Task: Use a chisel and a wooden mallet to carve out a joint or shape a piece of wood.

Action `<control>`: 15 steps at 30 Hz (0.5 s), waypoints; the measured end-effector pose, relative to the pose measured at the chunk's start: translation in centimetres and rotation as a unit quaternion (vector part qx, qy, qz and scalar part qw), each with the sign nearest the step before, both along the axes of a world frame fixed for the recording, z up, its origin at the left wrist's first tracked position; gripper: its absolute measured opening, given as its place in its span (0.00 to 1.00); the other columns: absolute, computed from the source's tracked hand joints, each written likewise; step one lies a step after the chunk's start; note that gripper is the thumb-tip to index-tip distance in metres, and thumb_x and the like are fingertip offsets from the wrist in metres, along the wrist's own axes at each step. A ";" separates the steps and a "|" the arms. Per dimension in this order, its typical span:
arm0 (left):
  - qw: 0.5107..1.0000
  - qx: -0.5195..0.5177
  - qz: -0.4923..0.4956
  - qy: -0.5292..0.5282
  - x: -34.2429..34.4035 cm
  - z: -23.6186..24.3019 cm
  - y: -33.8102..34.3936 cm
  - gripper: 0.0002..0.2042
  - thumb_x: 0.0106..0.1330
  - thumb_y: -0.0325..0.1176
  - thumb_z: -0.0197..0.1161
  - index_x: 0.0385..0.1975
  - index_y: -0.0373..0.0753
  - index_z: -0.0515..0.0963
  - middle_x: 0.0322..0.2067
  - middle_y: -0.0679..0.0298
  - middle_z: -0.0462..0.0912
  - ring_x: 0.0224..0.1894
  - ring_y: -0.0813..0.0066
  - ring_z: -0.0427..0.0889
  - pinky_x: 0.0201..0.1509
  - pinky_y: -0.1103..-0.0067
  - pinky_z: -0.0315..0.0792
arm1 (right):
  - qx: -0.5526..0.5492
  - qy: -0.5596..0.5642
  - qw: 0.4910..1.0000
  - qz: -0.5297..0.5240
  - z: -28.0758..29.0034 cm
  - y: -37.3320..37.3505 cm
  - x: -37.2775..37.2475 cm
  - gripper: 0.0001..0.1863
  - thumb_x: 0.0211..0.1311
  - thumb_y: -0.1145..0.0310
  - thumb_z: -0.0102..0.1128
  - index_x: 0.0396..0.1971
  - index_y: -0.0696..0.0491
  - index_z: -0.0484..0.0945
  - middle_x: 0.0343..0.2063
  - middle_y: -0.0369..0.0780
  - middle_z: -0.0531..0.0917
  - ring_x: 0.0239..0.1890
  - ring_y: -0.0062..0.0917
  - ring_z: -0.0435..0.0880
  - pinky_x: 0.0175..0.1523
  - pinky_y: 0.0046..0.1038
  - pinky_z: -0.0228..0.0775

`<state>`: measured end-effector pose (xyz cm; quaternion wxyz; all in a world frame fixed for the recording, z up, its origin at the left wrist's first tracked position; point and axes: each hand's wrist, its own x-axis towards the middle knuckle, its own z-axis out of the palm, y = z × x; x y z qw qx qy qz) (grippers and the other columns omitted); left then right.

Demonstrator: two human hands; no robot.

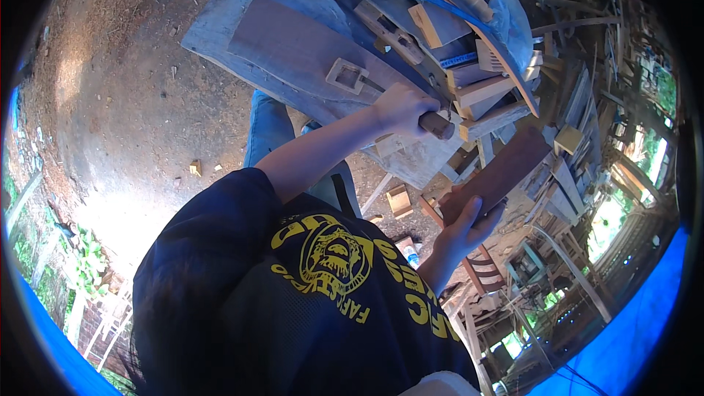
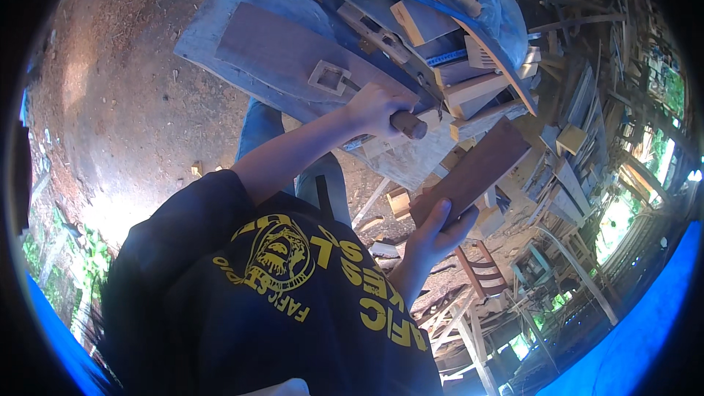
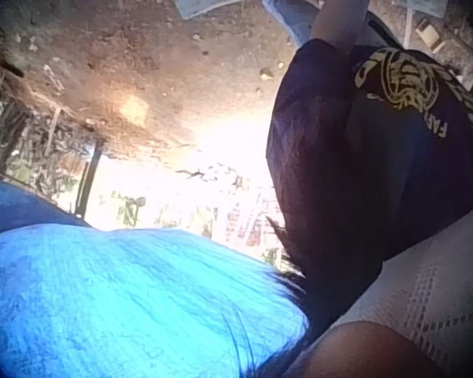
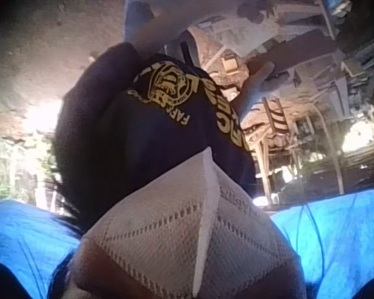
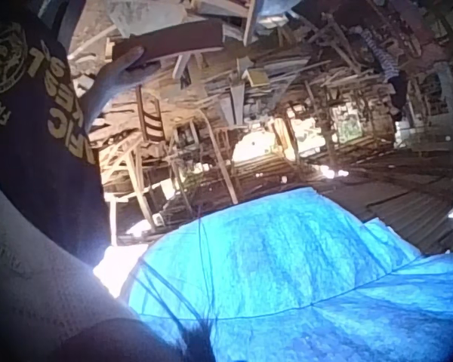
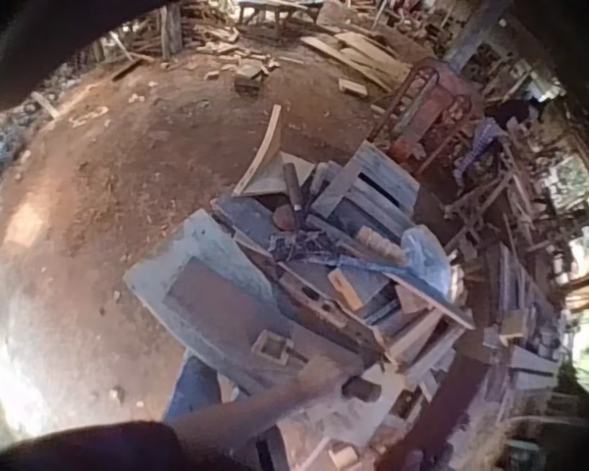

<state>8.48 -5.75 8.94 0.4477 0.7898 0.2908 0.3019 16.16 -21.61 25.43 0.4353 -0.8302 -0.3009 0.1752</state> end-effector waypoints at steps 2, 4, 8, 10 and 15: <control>1.000 0.003 -0.004 0.001 0.1 0.0 0.1 0.11 0.43 0.40 0.65 0.27 0.48 0.78 0.22 0.64 0.81 0.27 0.60 0.82 0.30 0.67 0.75 | -0.006 0.002 1.000 0.005 -0.1 0.0 -0.1 0.24 0.66 0.60 0.52 0.54 0.59 0.60 0.28 0.46 0.80 0.22 0.25 0.78 0.28 0.23 0.70; 1.000 0.002 -0.013 0.009 0.1 0.0 0.2 0.10 0.43 0.40 0.65 0.27 0.48 0.78 0.22 0.64 0.81 0.27 0.60 0.82 0.30 0.67 0.75 | -0.003 0.003 1.000 0.007 0.6 0.2 0.0 0.26 0.65 0.58 0.54 0.55 0.59 0.60 0.27 0.46 0.80 0.22 0.26 0.78 0.28 0.22 0.70; 0.999 -0.004 0.007 -0.032 0.0 0.2 0.5 0.09 0.44 0.40 0.65 0.26 0.48 0.78 0.21 0.64 0.81 0.26 0.60 0.82 0.30 0.68 0.75 | 0.125 -0.060 0.990 0.003 3.5 1.1 0.4 0.33 0.62 0.47 0.54 0.55 0.58 0.61 0.26 0.46 0.78 0.22 0.29 0.78 0.28 0.22 0.70; 1.000 -0.016 -0.008 -0.022 -0.2 0.1 0.6 0.09 0.45 0.40 0.65 0.26 0.48 0.78 0.21 0.64 0.81 0.27 0.60 0.82 0.30 0.68 0.75 | 0.282 -0.099 0.952 -0.065 3.9 2.0 0.1 0.32 0.63 0.46 0.51 0.55 0.58 0.61 0.27 0.46 0.76 0.24 0.29 0.77 0.30 0.23 0.70; 0.999 0.000 0.004 -0.045 0.2 -0.4 0.5 0.09 0.45 0.41 0.66 0.24 0.48 0.78 0.20 0.64 0.80 0.25 0.60 0.82 0.28 0.67 0.74 | -0.079 -0.183 0.976 0.092 -0.7 4.0 -1.5 0.27 0.62 0.56 0.57 0.52 0.60 0.63 0.35 0.50 0.77 0.33 0.29 0.79 0.36 0.31 0.70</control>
